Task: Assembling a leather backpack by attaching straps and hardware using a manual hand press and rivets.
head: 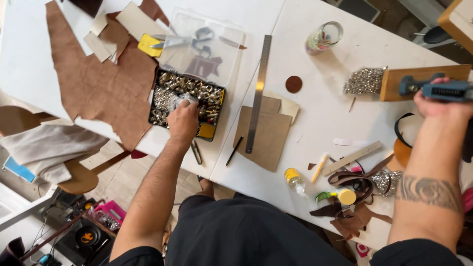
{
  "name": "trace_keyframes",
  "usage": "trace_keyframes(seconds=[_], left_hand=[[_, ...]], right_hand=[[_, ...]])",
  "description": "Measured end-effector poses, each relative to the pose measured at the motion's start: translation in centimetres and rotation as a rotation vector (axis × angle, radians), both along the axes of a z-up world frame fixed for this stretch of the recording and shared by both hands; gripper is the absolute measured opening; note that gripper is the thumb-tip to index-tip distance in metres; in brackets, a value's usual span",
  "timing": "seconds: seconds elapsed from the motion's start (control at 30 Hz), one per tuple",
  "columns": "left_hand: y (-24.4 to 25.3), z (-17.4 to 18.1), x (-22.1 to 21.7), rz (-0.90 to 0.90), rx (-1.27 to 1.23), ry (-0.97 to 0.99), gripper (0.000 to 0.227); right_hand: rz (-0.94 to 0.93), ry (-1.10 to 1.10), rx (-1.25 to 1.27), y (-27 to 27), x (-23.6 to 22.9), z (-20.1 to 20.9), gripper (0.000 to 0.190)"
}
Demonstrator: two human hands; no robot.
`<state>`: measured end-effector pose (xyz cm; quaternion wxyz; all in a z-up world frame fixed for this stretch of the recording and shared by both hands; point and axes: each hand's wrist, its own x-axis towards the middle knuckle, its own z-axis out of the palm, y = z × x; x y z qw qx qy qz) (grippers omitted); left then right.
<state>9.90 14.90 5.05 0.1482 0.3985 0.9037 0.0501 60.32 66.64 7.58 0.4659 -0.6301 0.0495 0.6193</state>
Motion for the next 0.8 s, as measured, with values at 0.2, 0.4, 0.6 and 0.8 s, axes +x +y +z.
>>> trace_keyframes(seconds=[0.2, 0.4, 0.6, 0.8], left_hand=[[-0.9, 2.4, -0.6, -0.204, 0.01, 0.015, 0.027], [0.5, 1.1, -2.6, -0.491, -0.194, 0.031, 0.017], [1.0, 0.6, -4.1, -0.705, -0.234, 0.036, 0.011], [-1.9, -3.0, -4.5, -0.609, 0.395, 0.049, 0.014]], right_hand=[[0.203, -0.111, 0.095, -13.0, -3.4, 9.9, 0.034], [0.826, -0.103, 0.297, -25.4, -2.0, 13.6, 0.044], [1.009, 0.104, 0.452, -39.5, -5.5, 14.0, 0.042], [0.913, -0.193, 0.237, -51.9, -13.5, 14.0, 0.04]])
